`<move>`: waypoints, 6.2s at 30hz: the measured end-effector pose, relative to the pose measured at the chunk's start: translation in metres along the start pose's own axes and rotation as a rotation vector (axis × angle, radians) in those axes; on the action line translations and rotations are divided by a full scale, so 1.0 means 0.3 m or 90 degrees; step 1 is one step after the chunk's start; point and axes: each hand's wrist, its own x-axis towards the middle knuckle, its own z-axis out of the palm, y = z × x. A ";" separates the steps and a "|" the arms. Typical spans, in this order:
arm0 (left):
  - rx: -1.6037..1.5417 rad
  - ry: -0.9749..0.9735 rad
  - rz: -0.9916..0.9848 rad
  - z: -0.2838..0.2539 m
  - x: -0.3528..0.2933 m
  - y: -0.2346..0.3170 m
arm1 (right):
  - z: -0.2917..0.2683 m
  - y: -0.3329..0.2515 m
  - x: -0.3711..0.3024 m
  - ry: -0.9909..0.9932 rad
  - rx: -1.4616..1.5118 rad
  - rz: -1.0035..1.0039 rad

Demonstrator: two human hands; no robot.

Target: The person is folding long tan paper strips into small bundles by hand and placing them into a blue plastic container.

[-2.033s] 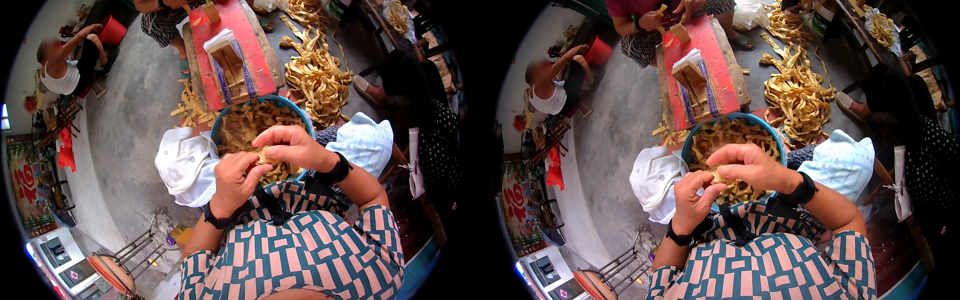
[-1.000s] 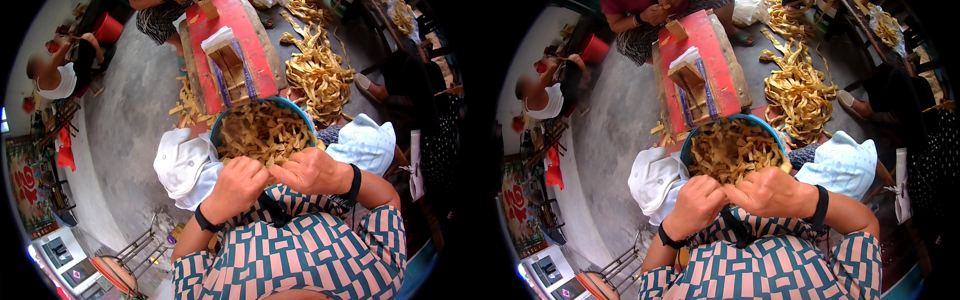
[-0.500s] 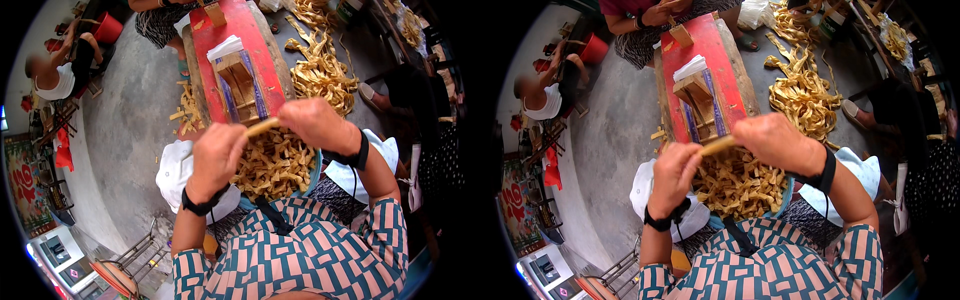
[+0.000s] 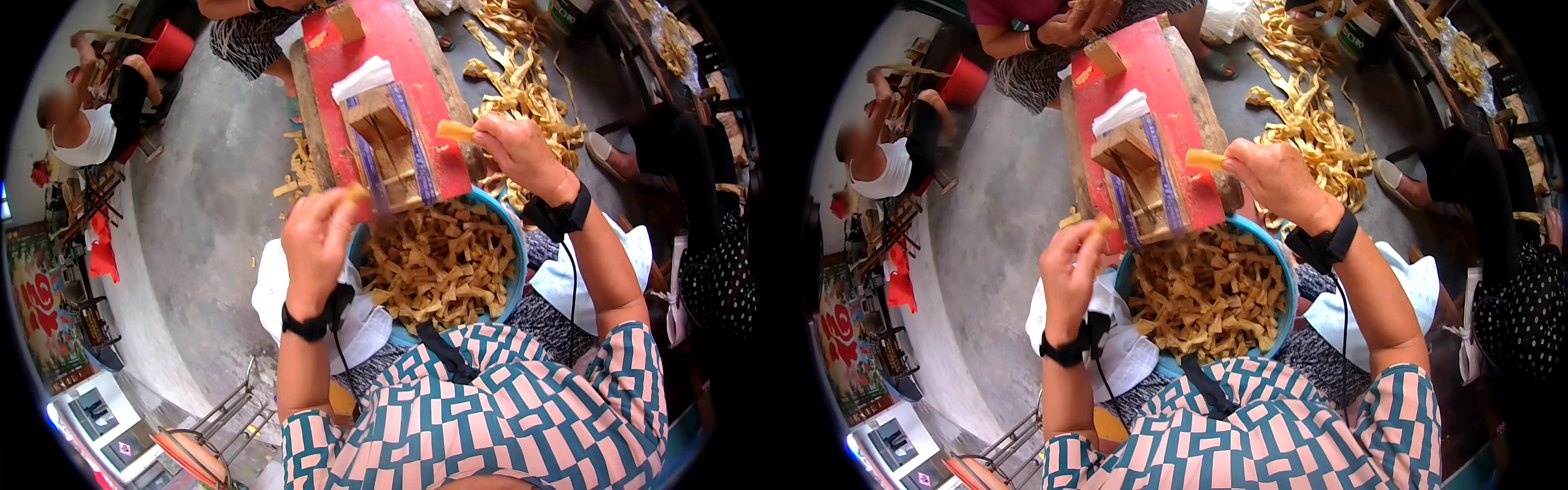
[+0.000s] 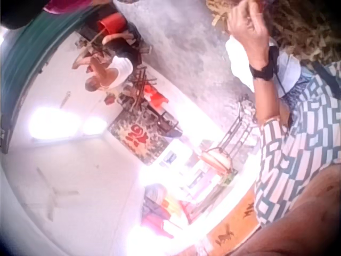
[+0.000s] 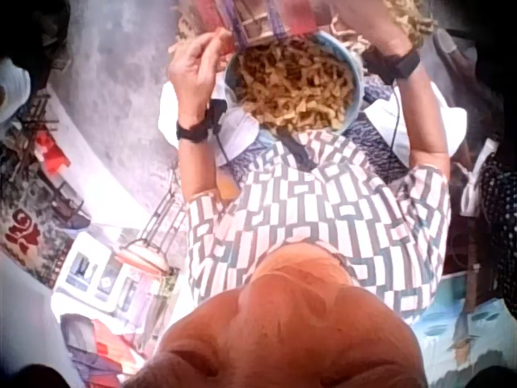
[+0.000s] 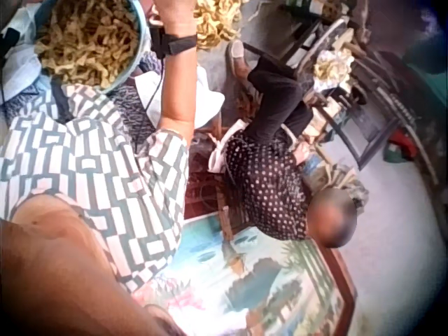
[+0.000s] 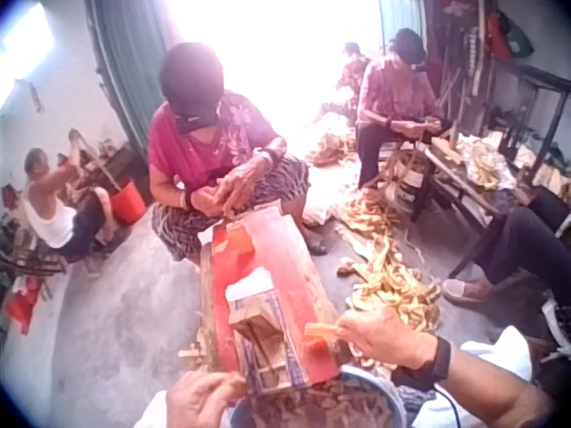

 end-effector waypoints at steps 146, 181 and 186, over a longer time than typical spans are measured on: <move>-0.389 -0.473 0.001 0.065 -0.506 0.110 | -0.116 -0.426 -0.415 -0.103 0.089 -0.139; 0.168 -0.184 0.496 0.108 -0.375 0.357 | -0.075 -0.430 -0.493 -0.384 0.830 0.443; 0.210 -0.142 0.498 0.118 -0.368 0.384 | -0.043 -0.430 -0.511 -0.234 1.008 0.481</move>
